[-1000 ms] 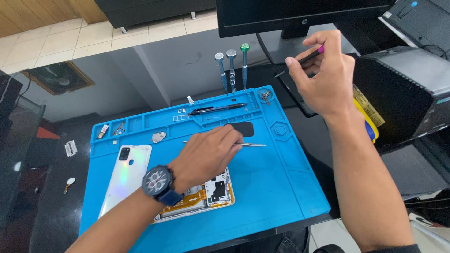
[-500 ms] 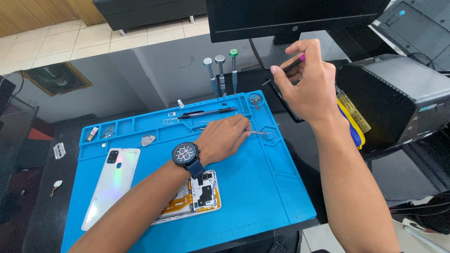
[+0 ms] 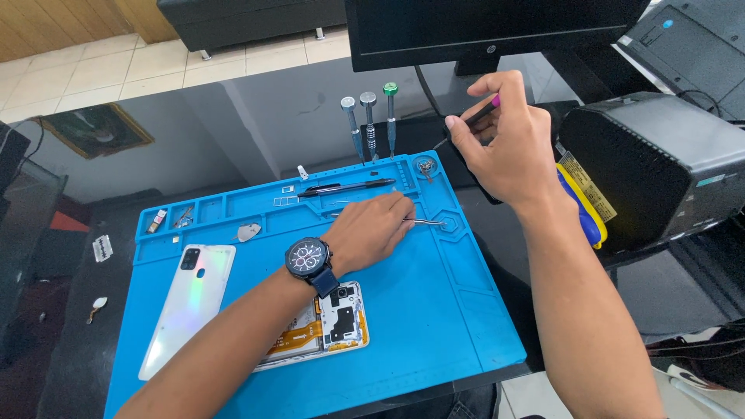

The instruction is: Disassembling a smartphone by prying the mid-frame and removing internal components using precision tools.

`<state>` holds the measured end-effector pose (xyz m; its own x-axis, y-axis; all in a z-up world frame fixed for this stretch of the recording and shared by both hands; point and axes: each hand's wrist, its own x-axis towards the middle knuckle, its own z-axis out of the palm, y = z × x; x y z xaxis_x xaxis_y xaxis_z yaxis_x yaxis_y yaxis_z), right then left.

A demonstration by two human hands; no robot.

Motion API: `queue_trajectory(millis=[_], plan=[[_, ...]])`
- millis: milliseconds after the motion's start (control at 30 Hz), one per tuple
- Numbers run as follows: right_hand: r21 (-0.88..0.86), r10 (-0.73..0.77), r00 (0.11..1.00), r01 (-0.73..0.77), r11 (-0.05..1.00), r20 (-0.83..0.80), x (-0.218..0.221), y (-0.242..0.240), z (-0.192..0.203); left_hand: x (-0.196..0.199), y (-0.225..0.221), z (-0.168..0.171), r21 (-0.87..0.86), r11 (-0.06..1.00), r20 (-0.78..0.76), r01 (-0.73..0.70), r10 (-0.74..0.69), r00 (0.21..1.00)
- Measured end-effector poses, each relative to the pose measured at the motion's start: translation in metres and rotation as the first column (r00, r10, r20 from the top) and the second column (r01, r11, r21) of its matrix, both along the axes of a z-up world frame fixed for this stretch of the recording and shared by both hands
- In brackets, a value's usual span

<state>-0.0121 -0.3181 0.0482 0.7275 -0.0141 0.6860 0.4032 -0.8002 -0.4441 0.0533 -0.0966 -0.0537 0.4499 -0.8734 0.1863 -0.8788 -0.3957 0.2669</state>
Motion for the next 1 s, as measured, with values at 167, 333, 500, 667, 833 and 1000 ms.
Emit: queue_trajectory(millis=[167, 333, 500, 667, 833, 1000], plan=[[-0.011, 0.007, 1.0, -0.007, 1.0, -0.005, 0.0, 0.0, 0.0, -0.001, 0.004, 0.0, -0.024, 1.0, 0.034, 0.004, -0.003, 0.999], [-0.017, 0.0, 0.999, -0.001, 1.0, -0.041, -0.001, 0.003, 0.001, -0.002, 0.006, -0.001, -0.042, 0.999, 0.074, 0.011, -0.008, 0.997], [-0.03, -0.005, 0.999, 0.004, 1.0, -0.043, -0.002, 0.003, 0.001, -0.002, 0.009, 0.0, -0.034, 0.999, 0.081, 0.017, -0.015, 0.997], [-0.01, -0.003, 0.998, 0.002, 1.0, -0.063, -0.002, 0.006, 0.003, -0.007, 0.023, 0.014, -0.047, 0.999, 0.051, -0.011, 0.014, 0.999], [-0.031, 0.007, 0.996, -0.01, 0.999, -0.086, -0.006, 0.017, 0.006, -0.015, 0.061, 0.026, -0.085, 0.996, 0.039, -0.039, 0.043, 0.998], [-0.03, 0.072, 0.983, -0.078, 0.996, -0.17, -0.011, 0.037, 0.007, -0.022, 0.118, 0.035, -0.068, 0.992, 0.027, -0.108, 0.11, 0.994]])
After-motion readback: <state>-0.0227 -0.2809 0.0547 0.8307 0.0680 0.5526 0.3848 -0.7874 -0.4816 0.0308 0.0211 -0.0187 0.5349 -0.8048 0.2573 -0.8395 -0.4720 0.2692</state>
